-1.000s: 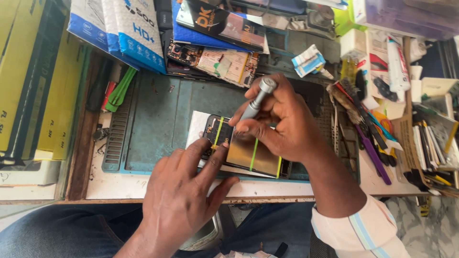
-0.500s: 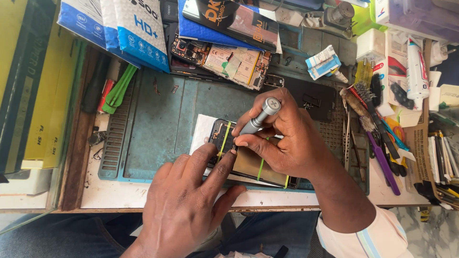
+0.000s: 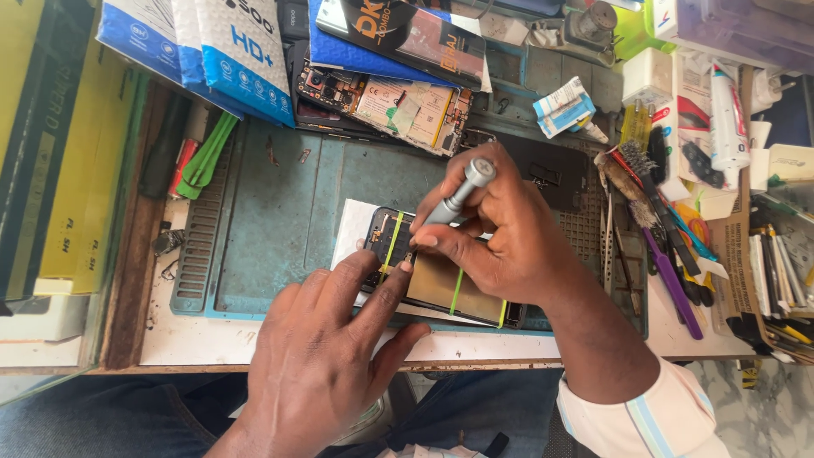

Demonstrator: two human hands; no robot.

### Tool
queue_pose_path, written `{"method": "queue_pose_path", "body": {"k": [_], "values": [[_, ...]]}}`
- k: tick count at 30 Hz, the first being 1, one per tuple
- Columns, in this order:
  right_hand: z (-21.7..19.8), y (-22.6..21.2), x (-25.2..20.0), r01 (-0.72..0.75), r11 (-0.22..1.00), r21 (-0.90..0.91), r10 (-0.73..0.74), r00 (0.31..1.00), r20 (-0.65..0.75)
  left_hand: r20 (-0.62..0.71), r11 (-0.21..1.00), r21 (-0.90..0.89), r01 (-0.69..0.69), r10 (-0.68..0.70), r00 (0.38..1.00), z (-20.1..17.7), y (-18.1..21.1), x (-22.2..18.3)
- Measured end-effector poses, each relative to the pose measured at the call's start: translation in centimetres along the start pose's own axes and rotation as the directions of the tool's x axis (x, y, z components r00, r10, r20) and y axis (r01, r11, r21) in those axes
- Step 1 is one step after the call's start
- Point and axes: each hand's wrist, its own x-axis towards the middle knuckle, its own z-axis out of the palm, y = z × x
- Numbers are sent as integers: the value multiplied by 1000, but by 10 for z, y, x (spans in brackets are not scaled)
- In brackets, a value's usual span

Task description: The person aligns and secures a smartphone screen to the chassis, then wraps a rubber band around the device to hold it in place. They use a precision screwdriver to tighten screws along the top edge of the phone.

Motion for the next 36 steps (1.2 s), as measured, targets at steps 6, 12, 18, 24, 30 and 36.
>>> {"method": "queue_pose_path", "body": {"k": [6, 12, 18, 24, 30, 36], "values": [[1, 0, 2, -11, 999, -39, 11, 1000, -11, -21, 1000, -12, 2, -2, 1000, 1, -1, -3], [0, 0, 2, 9, 998, -61, -9, 1000, -2, -4, 1000, -11, 14, -14, 1000, 2, -1, -4], [-1, 2, 1, -17, 998, 66, 17, 1000, 7, -23, 1000, -11, 12, -13, 1000, 3, -1, -4], [-2, 2, 0, -38, 997, 64, 37, 999, 12, -20, 1000, -7, 5, -5, 1000, 3, -2, -6], [-3, 2, -3, 0, 1000, 15, 0, 1000, -11, -57, 1000, -16, -9, 9, 998, 3, -2, -6], [-12, 0, 3, 10, 959, -282, 10, 998, 70, -66, 999, -37, -12, 9, 998, 2, -3, -7]]}}
